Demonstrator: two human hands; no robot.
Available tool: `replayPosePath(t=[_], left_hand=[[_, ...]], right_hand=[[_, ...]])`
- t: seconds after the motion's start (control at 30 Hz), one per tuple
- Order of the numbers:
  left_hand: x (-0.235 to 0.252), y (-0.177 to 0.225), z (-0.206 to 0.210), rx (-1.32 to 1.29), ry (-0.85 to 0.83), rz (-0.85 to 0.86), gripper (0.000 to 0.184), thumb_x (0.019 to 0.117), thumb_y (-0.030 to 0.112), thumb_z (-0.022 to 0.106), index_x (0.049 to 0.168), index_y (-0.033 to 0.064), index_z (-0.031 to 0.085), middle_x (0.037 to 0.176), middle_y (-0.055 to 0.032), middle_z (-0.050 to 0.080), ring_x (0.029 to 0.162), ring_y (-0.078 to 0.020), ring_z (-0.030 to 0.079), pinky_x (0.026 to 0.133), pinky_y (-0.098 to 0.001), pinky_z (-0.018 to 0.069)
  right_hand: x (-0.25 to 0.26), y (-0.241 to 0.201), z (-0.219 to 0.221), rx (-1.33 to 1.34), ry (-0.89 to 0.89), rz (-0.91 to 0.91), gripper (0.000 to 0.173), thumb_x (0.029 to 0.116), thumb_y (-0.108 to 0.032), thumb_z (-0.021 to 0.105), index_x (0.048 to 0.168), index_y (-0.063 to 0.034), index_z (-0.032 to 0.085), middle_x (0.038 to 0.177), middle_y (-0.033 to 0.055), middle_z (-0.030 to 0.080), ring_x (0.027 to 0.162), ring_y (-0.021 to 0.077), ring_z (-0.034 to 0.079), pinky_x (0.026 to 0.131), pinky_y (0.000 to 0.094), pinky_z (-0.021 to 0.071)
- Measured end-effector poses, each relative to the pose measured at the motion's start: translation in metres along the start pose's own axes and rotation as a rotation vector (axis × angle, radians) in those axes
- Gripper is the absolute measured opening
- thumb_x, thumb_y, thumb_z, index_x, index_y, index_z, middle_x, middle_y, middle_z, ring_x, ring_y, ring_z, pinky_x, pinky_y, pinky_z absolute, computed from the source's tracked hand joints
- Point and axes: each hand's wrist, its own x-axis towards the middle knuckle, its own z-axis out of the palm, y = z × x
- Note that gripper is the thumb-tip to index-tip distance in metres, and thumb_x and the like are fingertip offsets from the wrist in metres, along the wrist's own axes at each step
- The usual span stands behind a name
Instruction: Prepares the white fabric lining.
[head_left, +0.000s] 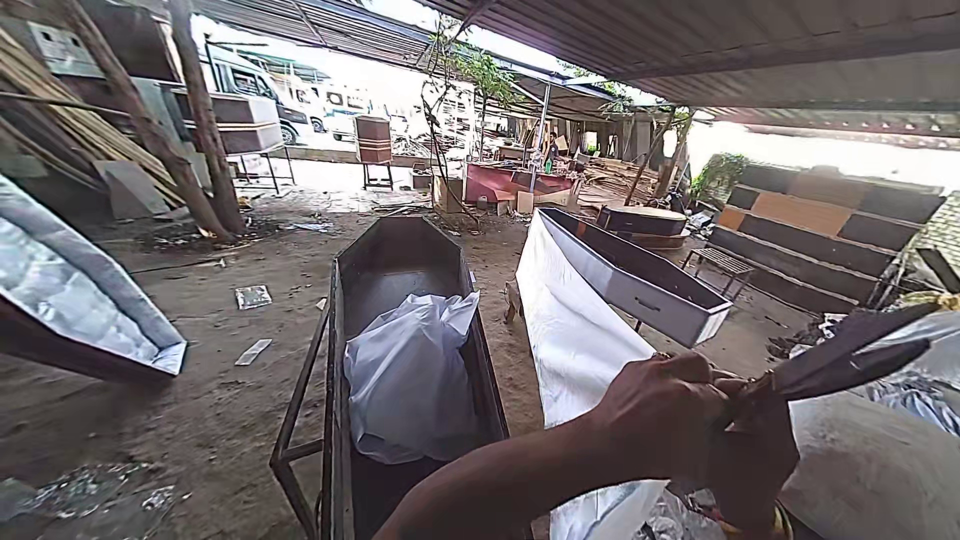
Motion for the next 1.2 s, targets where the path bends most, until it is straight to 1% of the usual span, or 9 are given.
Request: replayPosePath(t=[0.27, 0.53, 0.6, 0.7, 0.77, 0.87, 1.0, 1.1, 1.2], left_hand=[[0.001, -0.009, 0.013, -0.101, -0.026, -0.015, 0.02, 0.0963, 0.005, 0.058, 0.1, 0.002, 0.077, 0.092, -0.0135, 0.068, 0.088, -0.0265, 0.068, 0.073, -0.043, 0.0563], [-0.046, -0.037, 0.043, -0.429, 0.424, 0.031, 0.017, 0.0943, 0.001, 0.063, 0.107, -0.0042, 0.074, 0.101, -0.014, 0.07, 0.093, -0.0133, 0.067, 0.081, -0.0251, 0.0578], [-0.077, -0.061, 0.057, -0.52, 0.603, -0.213, 0.017, 0.0969, 0.003, 0.062, 0.107, -0.0047, 0.073, 0.102, -0.0108, 0.071, 0.087, -0.0094, 0.069, 0.075, -0.0242, 0.06], [-0.121, -0.115, 0.091, -0.806, 0.815, -0.946, 0.021, 0.098, 0.009, 0.062, 0.112, -0.002, 0.072, 0.103, -0.0101, 0.072, 0.077, -0.0146, 0.066, 0.067, -0.0307, 0.0559], [-0.155, -0.154, 0.121, -0.876, 0.759, -1.38, 0.033, 0.1, 0.013, 0.063, 0.13, -0.0011, 0.062, 0.124, -0.0196, 0.064, 0.098, -0.0292, 0.064, 0.08, -0.0463, 0.0541], [-0.208, -0.191, 0.18, -0.814, 0.636, -1.736, 0.057, 0.095, 0.016, 0.07, 0.144, -0.0021, 0.048, 0.139, -0.03, 0.052, 0.121, -0.0431, 0.054, 0.095, -0.0619, 0.0468], [-0.254, -0.201, 0.24, -0.807, 0.584, -1.994, 0.085, 0.0896, 0.047, 0.077, 0.147, -0.005, 0.044, 0.146, -0.0322, 0.048, 0.135, -0.0441, 0.049, 0.105, -0.063, 0.0443], [-0.266, -0.2, 0.266, -0.944, 0.677, -1.996, 0.102, 0.0844, 0.062, 0.076, 0.15, -0.0053, 0.038, 0.148, -0.0305, 0.048, 0.136, -0.0416, 0.049, 0.107, -0.0617, 0.0444], [-0.269, -0.199, 0.281, -1.14, 0.726, -1.928, 0.094, 0.0852, 0.065, 0.073, 0.147, 0.0001, 0.045, 0.14, -0.0255, 0.058, 0.127, -0.0382, 0.058, 0.1, -0.0615, 0.0502]], right_hand=[[0.004, 0.008, -0.007, 0.194, 0.032, 0.08, 0.025, 0.0815, -0.016, 0.076, 0.099, -0.0102, 0.058, 0.089, -0.0102, 0.073, 0.088, -0.0048, 0.07, 0.079, 0.0159, 0.0593], [0.013, 0.013, -0.01, 0.294, 0.051, 0.054, 0.019, 0.0878, -0.012, 0.072, 0.101, -0.0167, 0.059, 0.093, -0.0127, 0.075, 0.09, 0.0009, 0.073, 0.081, 0.0214, 0.0623], [0.016, 0.013, -0.012, 0.318, 0.038, 0.081, 0.022, 0.0868, -0.017, 0.075, 0.101, -0.0181, 0.059, 0.094, -0.0135, 0.075, 0.09, 0.0018, 0.073, 0.081, 0.0225, 0.0625], [0.022, 0.015, -0.012, 0.328, 0.018, 0.074, 0.025, 0.0857, -0.024, 0.078, 0.102, -0.0194, 0.06, 0.094, -0.0138, 0.075, 0.091, 0.0022, 0.073, 0.081, 0.0228, 0.0626], [0.025, 0.014, -0.011, 0.305, 0.007, 0.043, 0.022, 0.0866, -0.021, 0.076, 0.102, -0.0188, 0.06, 0.094, -0.0142, 0.075, 0.092, 0.0007, 0.072, 0.082, 0.0217, 0.0622], [0.037, 0.015, -0.008, 0.305, 0.012, -0.029, 0.021, 0.0883, -0.017, 0.074, 0.104, -0.0214, 0.061, 0.097, -0.0158, 0.075, 0.094, 0.0003, 0.072, 0.083, 0.0216, 0.0622], [0.056, 0.019, -0.006, 0.275, 0.079, -0.056, 0.017, 0.09, -0.012, 0.07, 0.102, -0.0164, 0.059, 0.092, -0.0144, 0.074, 0.09, 0.0027, 0.073, 0.081, 0.0239, 0.0634], [0.07, 0.019, -0.006, 0.254, 0.115, -0.005, 0.016, 0.0896, -0.006, 0.066, 0.1, -0.0108, 0.055, 0.088, -0.0147, 0.073, 0.085, 0.0017, 0.073, 0.079, 0.0233, 0.0634], [0.081, 0.029, -0.01, 0.222, 0.125, 0.015, 0.015, 0.0872, -0.002, 0.062, 0.098, -0.0073, 0.054, 0.086, -0.0123, 0.072, 0.084, 0.0023, 0.073, 0.08, 0.0236, 0.063]])
